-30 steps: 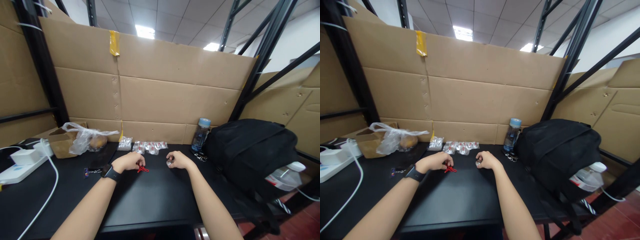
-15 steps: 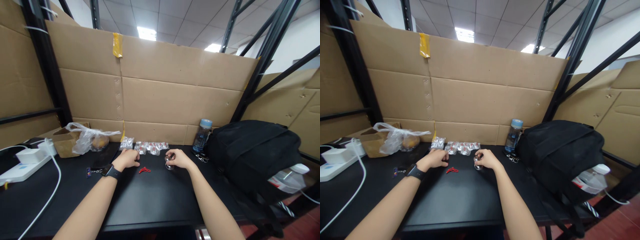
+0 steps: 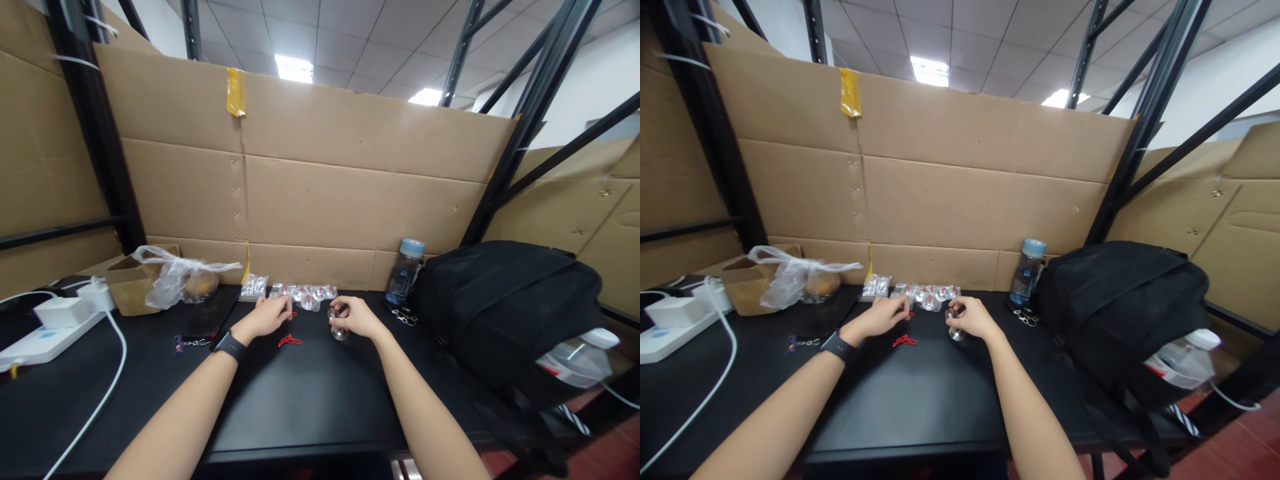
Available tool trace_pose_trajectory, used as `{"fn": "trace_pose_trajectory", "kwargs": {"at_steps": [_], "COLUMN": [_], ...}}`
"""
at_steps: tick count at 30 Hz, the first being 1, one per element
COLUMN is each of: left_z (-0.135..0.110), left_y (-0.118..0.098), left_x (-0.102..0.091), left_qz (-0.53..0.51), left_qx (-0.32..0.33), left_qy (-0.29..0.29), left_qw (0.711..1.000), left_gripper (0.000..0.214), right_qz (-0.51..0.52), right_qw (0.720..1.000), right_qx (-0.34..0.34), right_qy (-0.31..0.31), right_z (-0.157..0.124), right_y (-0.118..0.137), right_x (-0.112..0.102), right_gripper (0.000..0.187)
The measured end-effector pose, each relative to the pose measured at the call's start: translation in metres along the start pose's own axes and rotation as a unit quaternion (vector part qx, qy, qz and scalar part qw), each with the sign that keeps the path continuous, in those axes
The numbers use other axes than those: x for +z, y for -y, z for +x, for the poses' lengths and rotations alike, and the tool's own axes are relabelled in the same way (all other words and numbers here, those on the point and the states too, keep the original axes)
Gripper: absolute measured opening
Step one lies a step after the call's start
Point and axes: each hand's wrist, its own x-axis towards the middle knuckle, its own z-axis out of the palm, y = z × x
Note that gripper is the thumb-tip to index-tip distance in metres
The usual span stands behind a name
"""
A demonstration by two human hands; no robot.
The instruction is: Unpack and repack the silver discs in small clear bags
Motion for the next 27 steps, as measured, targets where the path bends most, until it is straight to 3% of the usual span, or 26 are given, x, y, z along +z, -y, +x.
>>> {"fn": "trace_pose_trajectory", "kwargs": {"at_steps": [6, 9, 18, 27], "left_z": [0.006, 0.007, 0.004, 0.005], "left_y": [-0.022, -0.029, -0.053, -0.059], "left_x": [0.003, 0.005, 0.015, 0.031], "left_qz": [-0.114, -0.146, -0.086, -0.073], "left_qx": [-0.008, -0.017, -0.014, -0.015], "left_qy": [-0.112, -0.137, -0.184, -0.223], "left_qw": [0.987, 0.98, 0.979, 0.972], "left_gripper": [0.013, 0.017, 0.022, 0.021], "right_qz": [0.066, 0.113, 0.286, 0.338], "right_qw": [0.996, 0.989, 0.951, 0.934], "right_qx": [-0.042, -0.078, -0.098, -0.103], "right_qy": [-0.043, -0.058, -0.063, -0.059], "right_z": [0.001, 0.001, 0.002, -0.001], "right_y": [0.012, 0.02, 0.03, 0.041], "right_x": [0.008, 0.014, 0.038, 0.043], "right_gripper": [0.045, 0.043, 0.049, 0.051]}}
